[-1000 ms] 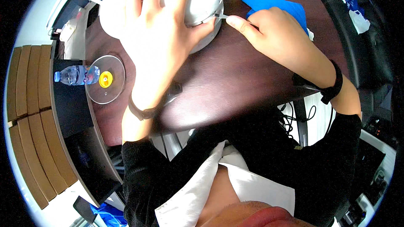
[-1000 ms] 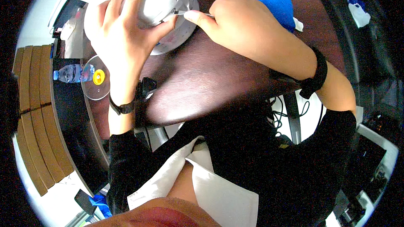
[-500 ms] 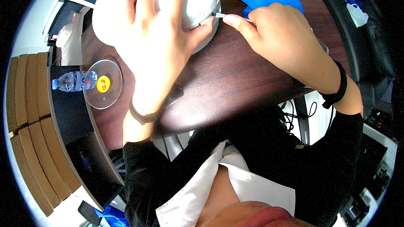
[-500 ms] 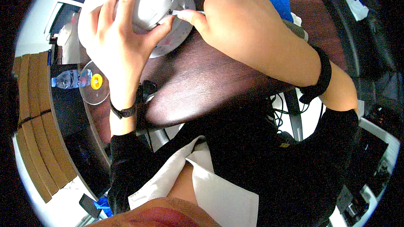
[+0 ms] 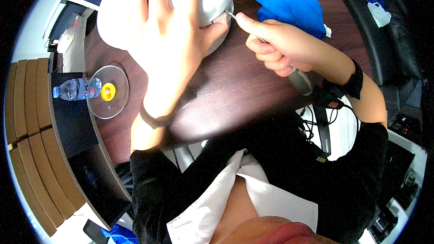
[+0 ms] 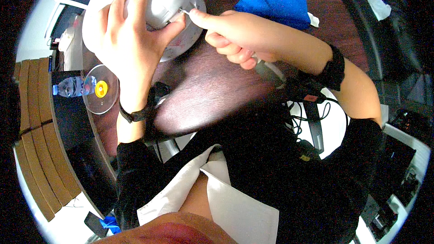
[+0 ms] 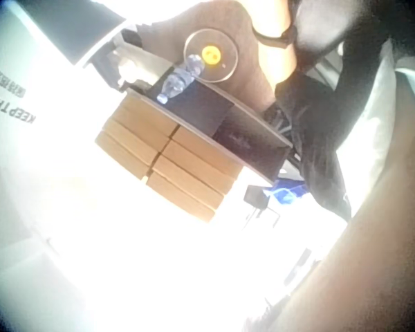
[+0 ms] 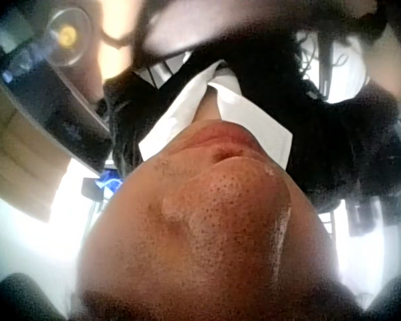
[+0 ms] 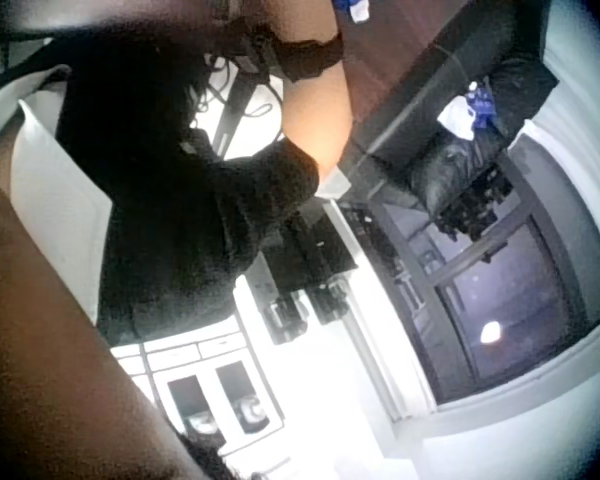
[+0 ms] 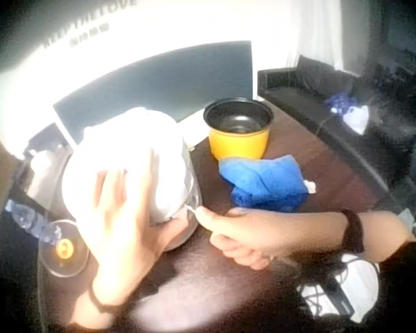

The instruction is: The person uses a blue cloth to wipe a white appliance, then uses a screwdriver to remove screws from the appliance's casing. The person separates the appliance into two main parts and wipes the interior of the removed part with the cloth.

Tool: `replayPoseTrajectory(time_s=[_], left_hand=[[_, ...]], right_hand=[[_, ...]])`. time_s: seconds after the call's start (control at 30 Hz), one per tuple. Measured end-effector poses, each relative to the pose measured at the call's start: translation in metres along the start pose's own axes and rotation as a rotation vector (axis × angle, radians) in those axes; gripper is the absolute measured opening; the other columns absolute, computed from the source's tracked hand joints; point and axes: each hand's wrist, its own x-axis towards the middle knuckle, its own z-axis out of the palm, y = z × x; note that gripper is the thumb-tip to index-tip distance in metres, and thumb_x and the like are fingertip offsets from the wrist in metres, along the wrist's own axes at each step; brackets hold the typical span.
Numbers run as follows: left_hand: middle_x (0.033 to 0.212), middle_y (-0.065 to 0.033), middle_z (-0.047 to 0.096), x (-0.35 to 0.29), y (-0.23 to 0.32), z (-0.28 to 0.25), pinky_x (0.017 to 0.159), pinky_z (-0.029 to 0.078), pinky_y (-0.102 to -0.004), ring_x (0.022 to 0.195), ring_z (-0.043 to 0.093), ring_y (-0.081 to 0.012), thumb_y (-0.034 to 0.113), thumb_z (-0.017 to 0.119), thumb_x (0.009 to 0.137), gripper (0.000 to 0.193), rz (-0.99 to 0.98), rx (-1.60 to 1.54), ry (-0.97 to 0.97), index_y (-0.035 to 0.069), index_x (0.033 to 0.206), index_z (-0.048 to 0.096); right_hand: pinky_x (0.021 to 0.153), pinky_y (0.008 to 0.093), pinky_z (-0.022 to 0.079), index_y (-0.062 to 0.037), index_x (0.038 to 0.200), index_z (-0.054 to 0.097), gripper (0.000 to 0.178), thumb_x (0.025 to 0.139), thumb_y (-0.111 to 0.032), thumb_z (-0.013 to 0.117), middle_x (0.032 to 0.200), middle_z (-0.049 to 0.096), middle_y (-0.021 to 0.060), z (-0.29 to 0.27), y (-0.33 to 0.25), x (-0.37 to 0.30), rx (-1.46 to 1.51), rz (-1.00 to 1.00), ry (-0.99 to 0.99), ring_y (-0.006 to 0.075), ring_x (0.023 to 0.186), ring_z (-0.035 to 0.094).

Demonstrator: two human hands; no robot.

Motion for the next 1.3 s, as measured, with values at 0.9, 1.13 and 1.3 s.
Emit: replayPoseTrajectory(time_s=[0.9,1.13,1.3], left_hand=[[0.094,-0.0159,0.059,-0.004,-0.013,0.009,0.078,0.049,-0.0408,0.087,0.057,-0.0312,0.048,0.079,0.065,0.081,0.091,0.028,0.067,0.007,0.131,0.057],[0.094,-0.0156,0.058,-0.002,-0.012,0.008,0.075,0.049,-0.0399,0.086,0.056,-0.0307,0.050,0.077,0.066,0.080,0.093,0.050,0.044,0.008,0.131,0.058],[0.094,-0.0155,0.057,-0.003,-0.014,0.009,0.075,0.049,-0.0401,0.086,0.056,-0.0304,0.049,0.077,0.065,0.080,0.105,0.052,0.034,0.008,0.132,0.058]], right_hand=[[0.045,0.0449,0.046,-0.0023,0.052,0.062,0.063,0.091,-0.051,0.053,0.049,0.054,0.0201,0.013,-0.007,-0.008,-1.514,-0.681,1.031,0.0373,0.046,0.057],[0.048,0.0466,0.046,-0.0017,0.053,0.062,0.064,0.092,-0.052,0.052,0.052,0.055,0.0207,0.015,-0.008,-0.012,-1.497,-0.638,1.011,0.0380,0.050,0.059],[0.047,0.0460,0.046,-0.0016,0.053,0.062,0.063,0.092,-0.051,0.053,0.051,0.055,0.0207,0.014,-0.006,-0.011,-1.513,-0.643,1.012,0.0380,0.049,0.058]])
